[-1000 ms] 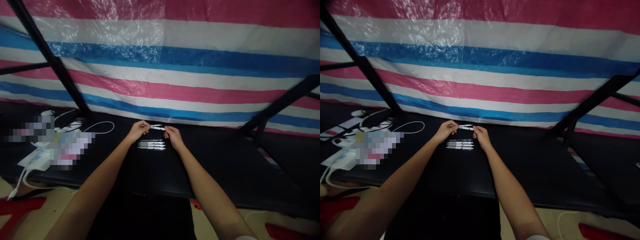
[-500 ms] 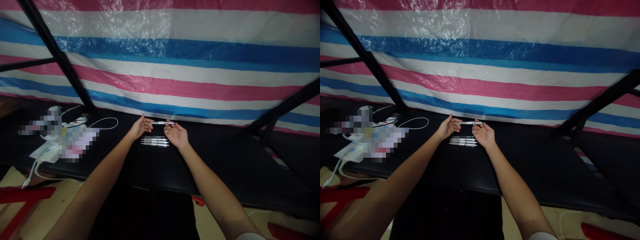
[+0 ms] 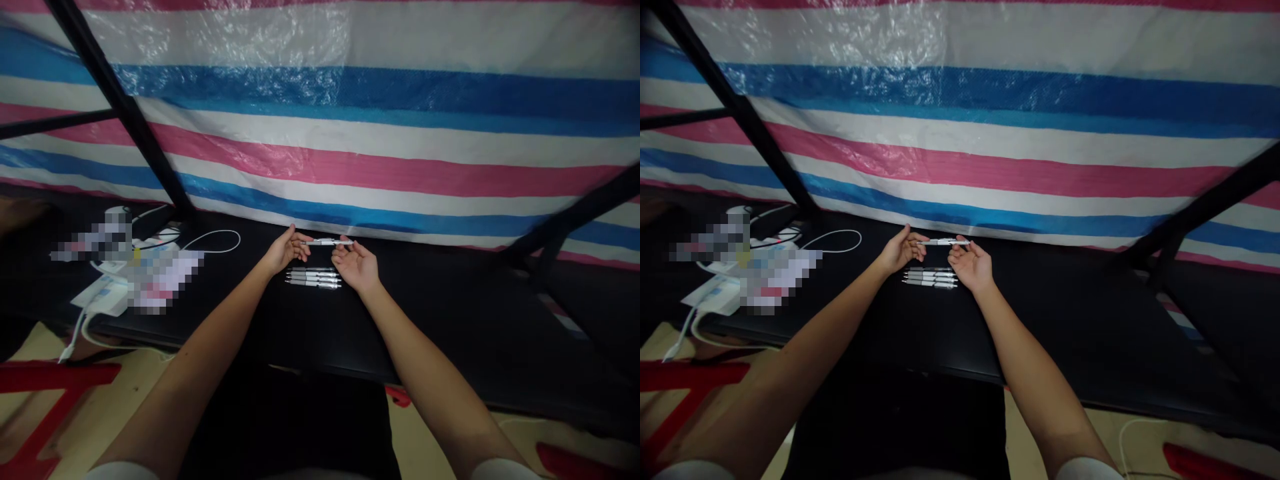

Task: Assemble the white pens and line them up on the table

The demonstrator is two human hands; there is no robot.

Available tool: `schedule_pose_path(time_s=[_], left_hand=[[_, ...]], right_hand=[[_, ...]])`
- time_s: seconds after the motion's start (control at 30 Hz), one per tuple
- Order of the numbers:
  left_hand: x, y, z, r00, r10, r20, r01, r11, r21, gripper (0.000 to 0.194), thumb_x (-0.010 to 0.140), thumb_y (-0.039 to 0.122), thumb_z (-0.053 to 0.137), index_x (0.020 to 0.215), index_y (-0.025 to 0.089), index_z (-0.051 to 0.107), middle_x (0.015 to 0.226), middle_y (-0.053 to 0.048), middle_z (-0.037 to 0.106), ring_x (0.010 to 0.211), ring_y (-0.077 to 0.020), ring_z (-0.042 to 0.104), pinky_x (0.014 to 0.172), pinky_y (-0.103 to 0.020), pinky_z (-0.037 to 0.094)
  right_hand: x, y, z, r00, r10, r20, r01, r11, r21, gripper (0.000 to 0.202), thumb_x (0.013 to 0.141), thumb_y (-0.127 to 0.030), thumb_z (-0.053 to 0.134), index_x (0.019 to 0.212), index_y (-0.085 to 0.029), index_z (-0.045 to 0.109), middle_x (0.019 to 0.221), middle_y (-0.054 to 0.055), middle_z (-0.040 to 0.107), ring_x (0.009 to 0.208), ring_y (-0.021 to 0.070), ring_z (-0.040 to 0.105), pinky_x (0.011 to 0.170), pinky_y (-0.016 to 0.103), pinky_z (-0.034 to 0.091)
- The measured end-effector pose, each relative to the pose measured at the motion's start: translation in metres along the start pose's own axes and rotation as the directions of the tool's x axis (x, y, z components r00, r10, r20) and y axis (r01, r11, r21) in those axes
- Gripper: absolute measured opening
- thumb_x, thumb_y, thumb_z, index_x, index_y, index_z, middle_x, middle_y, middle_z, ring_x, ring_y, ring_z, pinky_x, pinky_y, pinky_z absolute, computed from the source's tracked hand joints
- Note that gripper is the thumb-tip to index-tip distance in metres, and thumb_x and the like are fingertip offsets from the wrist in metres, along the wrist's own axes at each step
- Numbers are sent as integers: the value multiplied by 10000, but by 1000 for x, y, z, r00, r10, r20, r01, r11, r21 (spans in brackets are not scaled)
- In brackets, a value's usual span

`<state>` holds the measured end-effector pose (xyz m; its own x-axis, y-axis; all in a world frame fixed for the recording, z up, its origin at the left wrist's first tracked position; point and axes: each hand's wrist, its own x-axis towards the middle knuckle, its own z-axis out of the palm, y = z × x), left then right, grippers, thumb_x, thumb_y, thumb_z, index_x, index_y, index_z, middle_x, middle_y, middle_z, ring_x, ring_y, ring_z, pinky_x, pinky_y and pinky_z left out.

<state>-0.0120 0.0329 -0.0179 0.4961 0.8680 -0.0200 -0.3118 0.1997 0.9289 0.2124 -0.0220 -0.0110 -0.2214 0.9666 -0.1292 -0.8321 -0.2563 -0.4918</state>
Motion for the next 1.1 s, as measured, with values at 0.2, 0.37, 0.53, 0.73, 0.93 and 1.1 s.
schedule_pose_path(time_s=[0.2, 0.37, 0.53, 0.73, 0.93, 1.1], left_hand=[[2, -2, -3, 999, 12, 38, -11, 1000, -20, 695, 955, 692, 366, 984, 92, 715, 713, -98, 705, 576, -171, 656, 610, -300, 514], [2, -3, -4, 999, 7, 36, -7, 1000, -15, 706, 955, 698, 359, 989, 91, 717, 714, -101, 703, 578, -173, 656, 604, -301, 511], [1, -1, -2, 1000, 0, 23, 0, 1000, 0, 721, 948, 717, 348, 996, 99, 715, 712, -92, 699, 578, -168, 651, 609, -300, 512], [1, -1, -3, 1000, -1, 27, 1, 1000, -2, 711, 943, 722, 357, 973, 108, 715, 697, -88, 697, 580, -169, 652, 608, -299, 516], [1, -3, -7, 999, 28, 47, -29, 999, 27, 639, 909, 692, 492, 1007, 100, 709, 710, -90, 708, 594, -156, 652, 612, -280, 519], [-2, 2, -7, 996, 85, 3, -81, 939, 335, 349, 821, 394, 761, 1037, 127, 695, 692, -54, 703, 556, -120, 624, 581, -251, 487]], right_hand=[[1, 0, -1, 1000, 4, -5, -4, 999, 41, 243, 957, -241, 388, 1000, -181, 620, 730, 61, 580, 610, 160, 499, 520, 295, 430], [1, 0, -2, 999, -28, 20, 29, 999, -43, 218, 934, -245, 419, 993, -196, 623, 714, 48, 570, 610, 166, 481, 556, 329, 449], [2, 1, -3, 998, -58, 21, 59, 994, -94, 217, 925, -269, 437, 1006, -204, 628, 737, 54, 578, 621, 176, 484, 569, 342, 449], [4, 1, -3, 998, -60, 4, 59, 982, -182, 190, 922, -310, 477, 958, -211, 634, 733, 51, 552, 612, 181, 472, 560, 335, 433], [4, -2, -4, 996, -89, 31, 94, 960, -265, 317, 911, -431, 481, 1002, -191, 668, 758, 68, 604, 644, 185, 511, 598, 345, 443], [6, -2, -7, 984, -173, 53, 174, 821, -544, 264, 809, -407, 644, 934, -180, 698, 648, 25, 598, 585, 156, 509, 566, 309, 388]])
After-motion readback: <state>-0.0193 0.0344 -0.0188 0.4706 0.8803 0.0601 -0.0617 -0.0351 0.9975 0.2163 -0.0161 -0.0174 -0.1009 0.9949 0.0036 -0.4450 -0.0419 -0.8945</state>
